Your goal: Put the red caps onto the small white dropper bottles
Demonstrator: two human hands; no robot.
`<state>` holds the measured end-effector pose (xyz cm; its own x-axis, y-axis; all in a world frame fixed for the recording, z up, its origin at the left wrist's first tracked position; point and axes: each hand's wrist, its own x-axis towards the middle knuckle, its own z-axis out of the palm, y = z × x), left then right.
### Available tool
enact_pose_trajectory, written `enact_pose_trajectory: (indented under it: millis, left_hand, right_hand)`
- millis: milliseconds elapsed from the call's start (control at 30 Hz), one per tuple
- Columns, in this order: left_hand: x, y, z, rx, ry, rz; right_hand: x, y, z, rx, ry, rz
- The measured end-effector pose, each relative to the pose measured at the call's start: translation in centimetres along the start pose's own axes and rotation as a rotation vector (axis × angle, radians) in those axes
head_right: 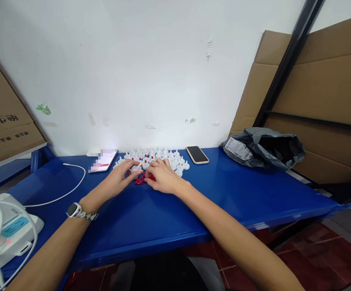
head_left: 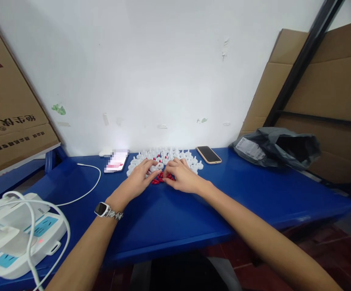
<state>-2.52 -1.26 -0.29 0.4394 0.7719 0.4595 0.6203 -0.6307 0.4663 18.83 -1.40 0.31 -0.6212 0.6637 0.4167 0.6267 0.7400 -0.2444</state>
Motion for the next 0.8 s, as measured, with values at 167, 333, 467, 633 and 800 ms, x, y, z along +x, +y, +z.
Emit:
enact_pose_trajectory:
  millis: [167,333,467,633,800]
  left_hand:
    - [0.0,0.7,0.2,-0.016,-0.056,-0.045]
    - [0.0,1.1,0.6,-0.03,-0.083,-0.003]
    - [0.0,1.4,0.5,-0.047,-0.101,0.02]
    - [-0.3,2.2,0.6,-0.02,-0.066,0.037]
    - [-0.6,2.8,1.2,-0.008,-0.027,0.052]
  right_hand:
    - [0.8,0.7,0.3,0.6,0.328,0.249]
    - [1.4,0.6,1.3,0.951,0.385,0.242]
    - [1.4,0.5,1.3,0.999,0.376,0.247]
    - [1.4,0.3,1.0,1.053,0.359,0.259]
    - [1.6,-0.5,1.0,1.172,0.398,0.285]
